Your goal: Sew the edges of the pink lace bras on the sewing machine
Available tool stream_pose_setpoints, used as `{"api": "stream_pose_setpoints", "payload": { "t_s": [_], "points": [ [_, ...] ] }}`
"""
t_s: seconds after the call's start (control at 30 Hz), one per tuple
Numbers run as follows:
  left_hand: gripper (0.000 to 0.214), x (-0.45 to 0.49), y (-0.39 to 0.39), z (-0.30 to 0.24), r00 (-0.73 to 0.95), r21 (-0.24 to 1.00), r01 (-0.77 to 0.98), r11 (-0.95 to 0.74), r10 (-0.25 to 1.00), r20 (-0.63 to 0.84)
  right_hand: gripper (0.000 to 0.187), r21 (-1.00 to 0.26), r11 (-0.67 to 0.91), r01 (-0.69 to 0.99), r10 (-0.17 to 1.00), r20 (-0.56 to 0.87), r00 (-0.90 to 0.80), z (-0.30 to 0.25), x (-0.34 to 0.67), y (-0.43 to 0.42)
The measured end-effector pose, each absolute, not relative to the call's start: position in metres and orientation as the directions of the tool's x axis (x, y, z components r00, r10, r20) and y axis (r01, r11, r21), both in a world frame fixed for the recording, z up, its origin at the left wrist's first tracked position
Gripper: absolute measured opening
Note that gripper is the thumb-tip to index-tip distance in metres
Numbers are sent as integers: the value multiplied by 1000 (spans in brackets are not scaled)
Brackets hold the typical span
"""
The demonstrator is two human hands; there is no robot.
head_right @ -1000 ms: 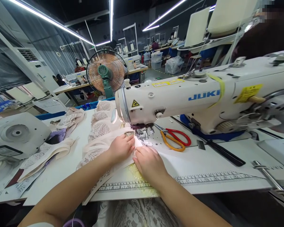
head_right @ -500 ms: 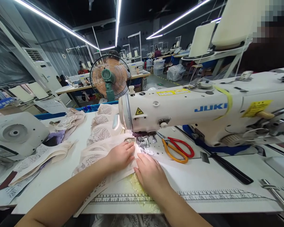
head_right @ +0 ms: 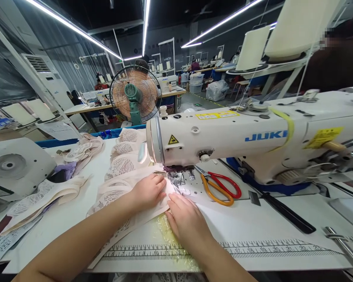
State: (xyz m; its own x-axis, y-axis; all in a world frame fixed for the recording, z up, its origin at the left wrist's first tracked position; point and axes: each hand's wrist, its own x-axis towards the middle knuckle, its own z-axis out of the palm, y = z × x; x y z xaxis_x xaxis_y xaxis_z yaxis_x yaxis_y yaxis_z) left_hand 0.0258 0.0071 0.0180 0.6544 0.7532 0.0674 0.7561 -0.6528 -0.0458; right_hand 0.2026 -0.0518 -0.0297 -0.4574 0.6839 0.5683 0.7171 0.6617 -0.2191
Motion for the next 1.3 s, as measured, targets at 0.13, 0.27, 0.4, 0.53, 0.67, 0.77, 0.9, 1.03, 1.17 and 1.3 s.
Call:
{"api": "stream_pose_setpoints", "payload": {
  "t_s": [0.13, 0.27, 0.4, 0.53, 0.67, 0.77, 0.9, 1.03, 1.17, 1.3],
  "points": [
    [39, 32, 11, 21, 614, -42, 789, -613, 789, 24, 27, -185, 659, 729, 675, 574, -464, -33, 203, -51],
    [38, 34, 10, 16, 573, -20, 819, -574, 815, 85, 26, -199, 635, 746, 677, 608, -414, -32, 202, -53],
    [29, 32, 9, 14, 614, 2, 787, -617, 784, 94, 23, -259, 616, 744, 708, 597, -378, -27, 201, -55],
    [30, 30, 5, 15, 627, 44, 775, -630, 776, 70, 21, -275, 624, 731, 708, 594, -382, -22, 202, -56],
    [33, 31, 3, 17, 610, 61, 789, -611, 791, 46, 21, -259, 626, 736, 693, 617, -373, -22, 203, -56],
    [31, 33, 6, 16, 600, 70, 796, -602, 799, 51, 21, -251, 628, 736, 684, 630, -369, -24, 203, -55],
    [31, 33, 8, 15, 612, 63, 785, -617, 787, 81, 21, -250, 632, 734, 681, 632, -371, -25, 203, -55],
    [32, 32, 8, 16, 626, 37, 776, -629, 776, 77, 21, -265, 632, 728, 690, 620, -374, -25, 203, -55],
    [31, 31, 8, 15, 635, 26, 769, -639, 767, 95, 20, -269, 632, 727, 693, 615, -375, -27, 203, -55],
    [32, 30, 9, 14, 644, 13, 761, -649, 757, 112, 20, -277, 636, 720, 694, 613, -377, -27, 203, -55]
  ]
}}
